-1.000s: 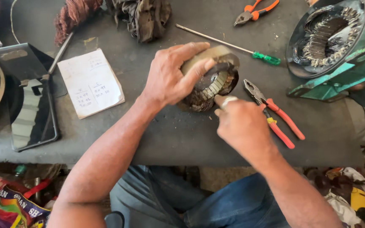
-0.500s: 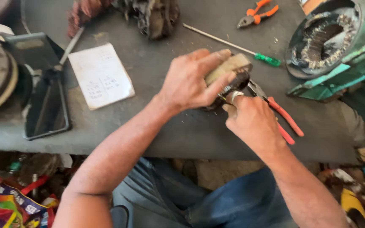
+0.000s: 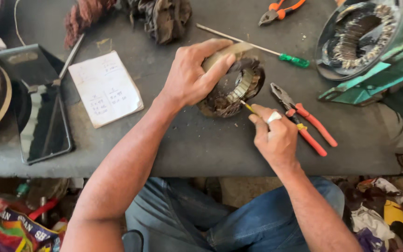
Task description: The person uses a screwdriver and pliers to remove old copper windings from a cylindrical motor stator. They repeatedly pry and pull at the coils, rotating the stator to access different sections. The removed copper wire accumulates on the workbench.
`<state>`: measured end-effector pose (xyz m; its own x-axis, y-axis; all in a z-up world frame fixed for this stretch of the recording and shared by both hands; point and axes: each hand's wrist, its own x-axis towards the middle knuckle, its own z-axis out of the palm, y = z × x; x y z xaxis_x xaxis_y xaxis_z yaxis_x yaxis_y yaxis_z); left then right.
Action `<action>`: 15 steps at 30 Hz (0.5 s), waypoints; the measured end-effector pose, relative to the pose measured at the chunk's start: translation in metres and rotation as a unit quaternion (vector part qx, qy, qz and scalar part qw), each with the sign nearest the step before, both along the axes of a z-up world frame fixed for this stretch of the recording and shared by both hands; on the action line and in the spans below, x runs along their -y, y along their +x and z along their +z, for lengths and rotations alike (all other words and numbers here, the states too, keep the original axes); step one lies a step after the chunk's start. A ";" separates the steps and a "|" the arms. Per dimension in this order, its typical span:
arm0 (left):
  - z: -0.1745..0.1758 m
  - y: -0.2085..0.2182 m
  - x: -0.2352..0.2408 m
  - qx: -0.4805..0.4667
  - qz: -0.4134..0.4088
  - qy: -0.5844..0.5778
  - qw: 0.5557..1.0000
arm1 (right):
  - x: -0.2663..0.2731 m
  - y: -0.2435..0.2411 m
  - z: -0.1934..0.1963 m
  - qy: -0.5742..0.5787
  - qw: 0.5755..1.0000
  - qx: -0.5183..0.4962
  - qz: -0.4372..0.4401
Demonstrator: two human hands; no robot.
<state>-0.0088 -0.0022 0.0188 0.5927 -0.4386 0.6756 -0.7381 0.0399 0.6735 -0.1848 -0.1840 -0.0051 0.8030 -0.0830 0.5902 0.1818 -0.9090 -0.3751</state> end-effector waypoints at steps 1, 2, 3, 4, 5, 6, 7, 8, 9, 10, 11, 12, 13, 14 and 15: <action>0.002 0.000 0.001 0.010 -0.010 -0.002 1.000 | 0.002 0.001 0.005 0.000 1.000 -0.002 -0.005; 0.005 -0.001 0.000 0.014 -0.023 -0.002 1.000 | 0.005 0.002 0.012 -0.003 0.999 -0.037 -0.005; 0.005 -0.004 0.000 0.012 -0.040 -0.001 0.999 | 0.009 -0.001 0.019 -0.004 0.997 -0.076 -0.009; 0.005 -0.007 0.001 0.011 -0.057 0.000 0.998 | 0.013 -0.006 0.027 -0.005 0.993 -0.116 -0.012; 0.006 -0.008 0.000 0.013 -0.062 0.007 0.998 | 0.015 -0.011 0.034 -0.008 0.992 -0.123 -0.008; 0.008 -0.008 -0.001 0.016 -0.066 0.013 0.998 | 0.018 -0.017 0.041 -0.011 0.991 -0.131 -0.004; 0.009 -0.009 -0.002 0.017 -0.067 0.019 0.997 | 0.019 -0.021 0.046 -0.016 0.990 -0.140 0.002; 0.010 -0.010 -0.002 0.019 -0.073 0.025 0.997 | 0.017 -0.023 0.047 0.001 0.992 -0.126 0.012; 0.013 -0.009 -0.003 0.022 -0.077 0.031 0.996 | 0.014 -0.025 0.045 0.018 0.993 -0.111 0.023; 0.015 -0.009 -0.003 0.025 -0.081 0.038 0.996 | 0.011 -0.026 0.042 0.035 0.994 -0.096 0.035; 0.017 -0.011 -0.002 0.041 -0.086 0.036 0.995 | 0.008 -0.027 0.036 0.047 0.996 -0.072 0.036; 0.018 -0.012 -0.001 0.057 -0.092 0.034 0.994 | 0.004 -0.026 0.028 0.059 0.996 -0.049 0.036; 0.018 -0.014 -0.002 0.072 -0.097 0.034 0.992 | 0.001 -0.026 0.020 0.073 0.996 -0.026 0.037; 0.018 -0.013 -0.002 0.069 -0.102 0.038 0.992 | -0.001 -0.027 0.014 0.071 0.997 -0.031 0.015; 0.017 -0.013 -0.003 0.063 -0.105 0.042 0.992 | -0.001 -0.028 0.009 0.067 0.997 -0.040 -0.006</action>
<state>-0.0217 0.0007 0.0358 0.3954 -0.6010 0.6946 -0.7981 0.1496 0.5837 -0.2128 -0.1834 0.0038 0.8452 -0.1677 0.5075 0.1354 -0.8514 -0.5068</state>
